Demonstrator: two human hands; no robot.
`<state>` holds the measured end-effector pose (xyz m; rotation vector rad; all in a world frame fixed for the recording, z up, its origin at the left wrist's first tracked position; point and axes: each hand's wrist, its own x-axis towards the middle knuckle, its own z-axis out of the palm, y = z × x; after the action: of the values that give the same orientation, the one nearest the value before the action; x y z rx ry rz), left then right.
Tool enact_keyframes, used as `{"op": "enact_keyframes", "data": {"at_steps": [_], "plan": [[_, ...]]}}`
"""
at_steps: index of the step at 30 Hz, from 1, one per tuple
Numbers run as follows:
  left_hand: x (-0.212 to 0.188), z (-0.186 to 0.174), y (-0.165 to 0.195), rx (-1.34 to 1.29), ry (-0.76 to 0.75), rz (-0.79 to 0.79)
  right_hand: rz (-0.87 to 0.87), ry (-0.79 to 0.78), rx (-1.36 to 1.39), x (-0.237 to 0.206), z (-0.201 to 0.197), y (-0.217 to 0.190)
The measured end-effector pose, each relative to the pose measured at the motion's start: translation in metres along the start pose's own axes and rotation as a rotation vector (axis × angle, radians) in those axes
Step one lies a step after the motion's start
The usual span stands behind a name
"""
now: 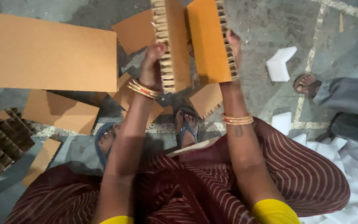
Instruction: The person assembles small cardboard pieces into a structured box-like object. They pick up flat and corrugated cardboard pieces from the floor, align them, and press them together to form a container.
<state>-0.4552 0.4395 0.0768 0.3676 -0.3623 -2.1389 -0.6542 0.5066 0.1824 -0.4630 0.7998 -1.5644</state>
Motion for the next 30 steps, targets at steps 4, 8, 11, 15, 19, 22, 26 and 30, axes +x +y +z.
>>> {"op": "enact_keyframes", "data": {"at_steps": [4, 8, 11, 15, 19, 22, 26, 30], "plan": [[-0.012, 0.011, 0.018, -0.199, -0.091, -0.05, -0.245, 0.243, -0.456, 0.002, -0.002, -0.014], [-0.021, 0.029, 0.026, -0.313, -0.076, -0.104, 0.152, -0.005, 0.006, -0.002, 0.008, -0.019], [-0.019, 0.019, 0.012, -0.4, 0.022, -0.122, 0.103, -0.092, 0.004, -0.006, 0.008, -0.019], [-0.009, -0.005, -0.008, -0.226, 0.139, 0.119, 0.014, 0.087, 0.149, -0.009, -0.003, -0.018], [-0.018, -0.001, 0.002, -0.3, -0.044, -0.051, -0.034, 0.183, 0.127, -0.011, -0.013, -0.017], [-0.019, 0.019, 0.013, -0.261, -0.119, -0.133, 0.092, -0.113, -0.018, -0.008, -0.015, -0.026], [-0.005, 0.026, 0.008, -0.204, -0.147, -0.14, 0.022, -0.01, 0.118, -0.012, -0.011, -0.027], [0.0, 0.006, -0.011, 0.213, 0.102, -0.051, 0.082, -0.144, 0.135, -0.014, -0.007, -0.028]]}}
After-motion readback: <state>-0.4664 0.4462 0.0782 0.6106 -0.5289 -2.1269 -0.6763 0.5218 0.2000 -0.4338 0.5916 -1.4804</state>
